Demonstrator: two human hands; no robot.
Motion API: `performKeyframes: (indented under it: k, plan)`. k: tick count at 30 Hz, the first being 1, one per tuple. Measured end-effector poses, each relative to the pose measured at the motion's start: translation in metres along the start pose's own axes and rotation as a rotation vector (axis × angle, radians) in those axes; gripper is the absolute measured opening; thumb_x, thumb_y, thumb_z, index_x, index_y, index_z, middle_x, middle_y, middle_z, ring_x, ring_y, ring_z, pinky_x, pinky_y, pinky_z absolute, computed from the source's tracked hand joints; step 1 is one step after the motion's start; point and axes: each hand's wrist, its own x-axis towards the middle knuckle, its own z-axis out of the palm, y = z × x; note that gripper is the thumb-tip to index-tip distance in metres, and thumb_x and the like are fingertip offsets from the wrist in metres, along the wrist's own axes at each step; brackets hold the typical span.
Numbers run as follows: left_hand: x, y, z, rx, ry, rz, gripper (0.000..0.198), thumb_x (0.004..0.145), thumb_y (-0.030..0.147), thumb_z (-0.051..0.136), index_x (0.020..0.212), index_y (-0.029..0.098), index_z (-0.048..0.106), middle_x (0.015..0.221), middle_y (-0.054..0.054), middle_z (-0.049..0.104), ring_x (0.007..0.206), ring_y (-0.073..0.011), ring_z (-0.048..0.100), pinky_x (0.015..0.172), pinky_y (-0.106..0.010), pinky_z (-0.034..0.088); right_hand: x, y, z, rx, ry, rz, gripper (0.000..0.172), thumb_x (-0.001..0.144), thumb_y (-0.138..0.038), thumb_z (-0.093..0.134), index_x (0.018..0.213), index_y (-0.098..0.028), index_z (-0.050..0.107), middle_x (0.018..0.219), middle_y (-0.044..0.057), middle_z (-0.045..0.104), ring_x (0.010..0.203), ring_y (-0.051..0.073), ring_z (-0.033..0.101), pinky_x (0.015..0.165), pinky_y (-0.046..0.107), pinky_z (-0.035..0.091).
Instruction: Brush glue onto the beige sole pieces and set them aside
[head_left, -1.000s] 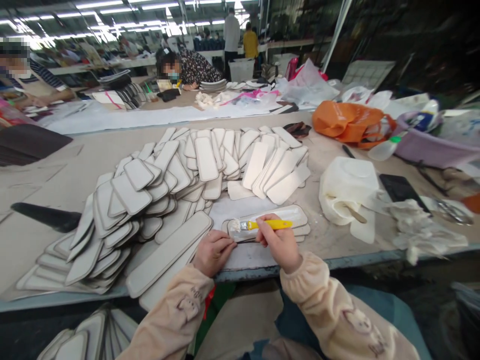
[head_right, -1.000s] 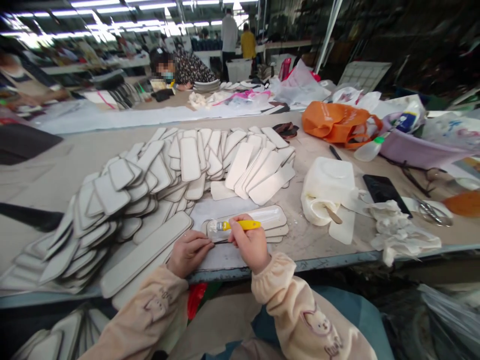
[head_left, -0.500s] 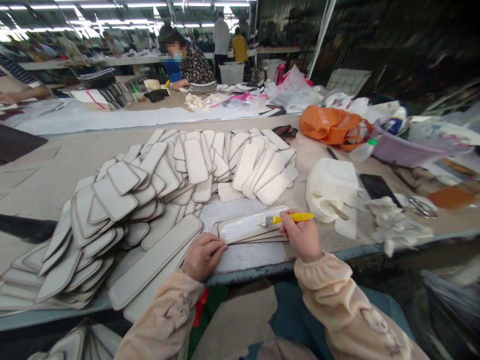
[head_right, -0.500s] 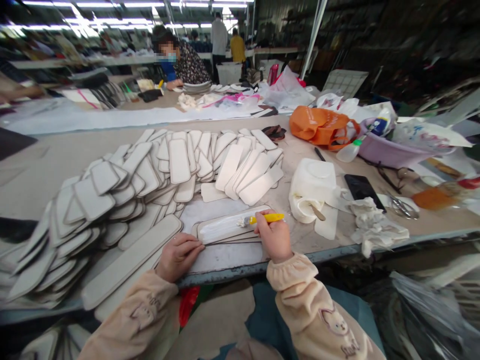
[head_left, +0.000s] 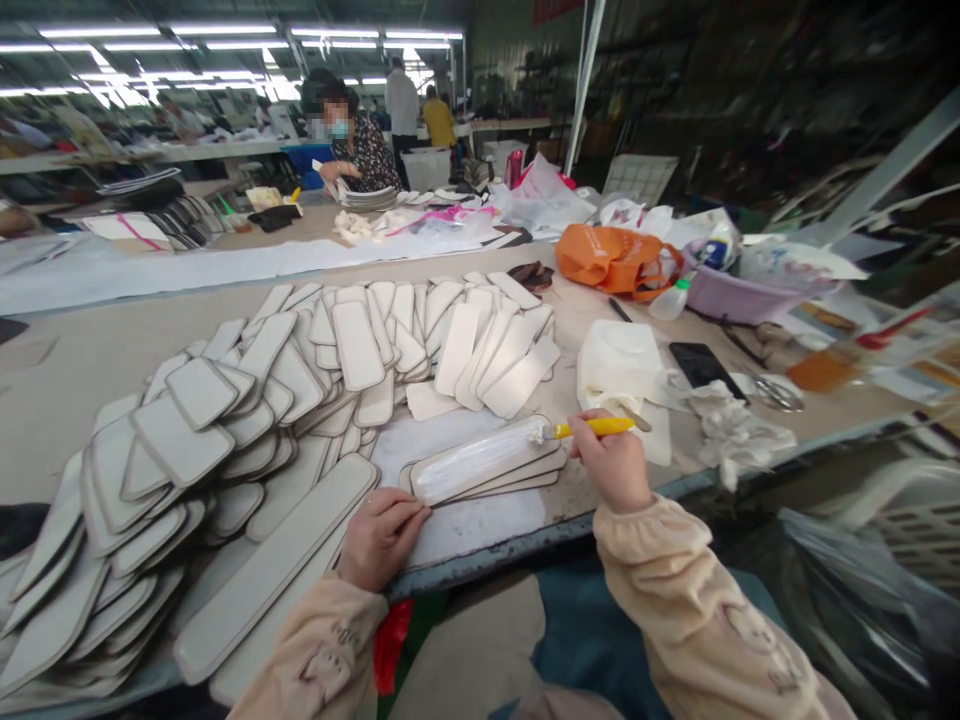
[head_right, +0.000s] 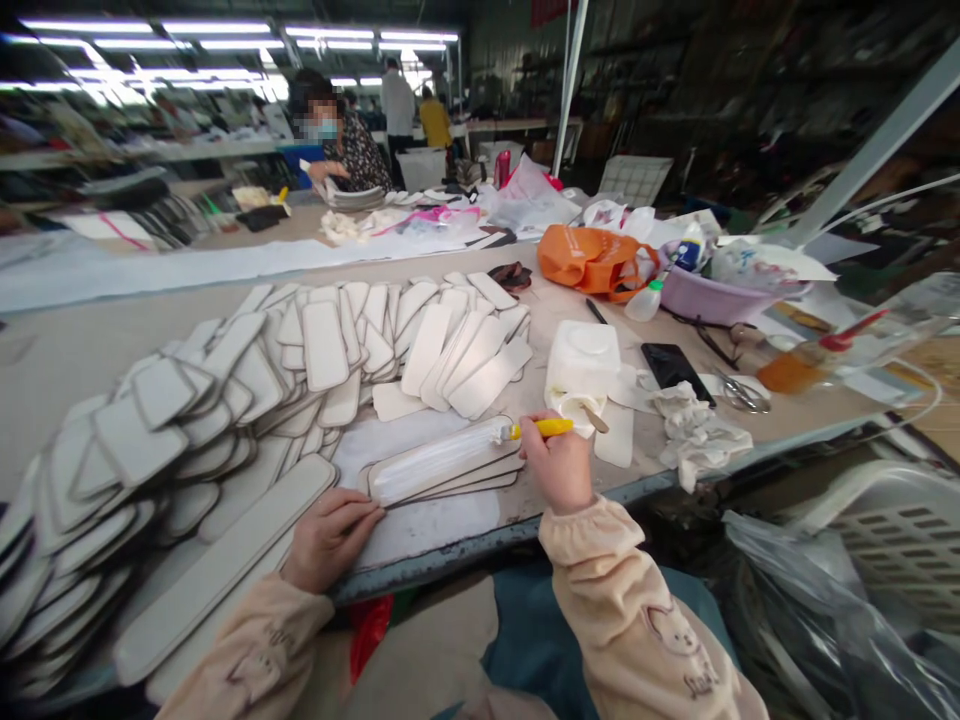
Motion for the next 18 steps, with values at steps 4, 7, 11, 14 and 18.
performKeyframes:
  k: [4, 7, 11, 14, 18]
  plan:
    - [0.000, 0.000, 0.000, 0.010, -0.005, 0.004, 0.005, 0.082, 0.020, 0.066, 0.083, 0.019, 0.071, 0.083, -0.005, 0.066, 0.077, -0.0154, 0.062, 0.071, -0.028, 0.054, -0.012, -0.002, 0.020, 0.202, -0.177, -0.028, 0.032, 0.088, -0.047, 0.049, 0.074, -0.019, 0.060, 0.053, -0.002, 0.060, 0.050, 0.015, 0.057, 0.058, 0.027, 0.044]
    - [0.000, -0.001, 0.000, 0.021, -0.014, -0.001, 0.007, 0.083, 0.021, 0.065, 0.083, 0.019, 0.072, 0.083, -0.005, 0.067, 0.078, -0.0158, 0.063, 0.072, -0.029, 0.054, -0.013, 0.000, 0.025, 0.128, -0.202, -0.048, 0.035, 0.087, -0.044, 0.048, 0.063, -0.021, 0.059, 0.060, 0.001, 0.065, 0.057, 0.016, 0.061, 0.065, 0.028, 0.046]
    - [0.001, -0.001, -0.001, 0.043, -0.005, 0.007, 0.007, 0.083, 0.022, 0.065, 0.083, 0.020, 0.072, 0.083, -0.005, 0.067, 0.077, -0.0161, 0.063, 0.072, -0.030, 0.054, -0.001, 0.006, 0.008, -0.050, -0.097, 0.000, 0.028, 0.085, -0.040, 0.047, 0.072, -0.021, 0.063, 0.055, 0.000, 0.064, 0.061, 0.020, 0.064, 0.068, 0.031, 0.046]
    - [0.001, 0.000, -0.001, 0.042, -0.015, 0.006, 0.007, 0.082, 0.023, 0.066, 0.083, 0.020, 0.072, 0.083, -0.005, 0.067, 0.077, -0.0161, 0.063, 0.071, -0.029, 0.054, 0.004, 0.004, -0.004, -0.085, -0.031, 0.016, 0.025, 0.084, -0.039, 0.048, 0.077, -0.020, 0.064, 0.051, 0.000, 0.062, 0.060, 0.021, 0.064, 0.069, 0.032, 0.046]
    - [0.002, 0.002, -0.002, 0.043, -0.006, 0.004, 0.007, 0.082, 0.023, 0.066, 0.082, 0.019, 0.072, 0.082, -0.005, 0.067, 0.077, -0.0162, 0.063, 0.071, -0.030, 0.054, -0.009, -0.009, 0.010, 0.121, -0.121, -0.036, 0.033, 0.087, -0.042, 0.048, 0.064, -0.022, 0.060, 0.055, 0.001, 0.063, 0.059, 0.018, 0.062, 0.067, 0.029, 0.047]
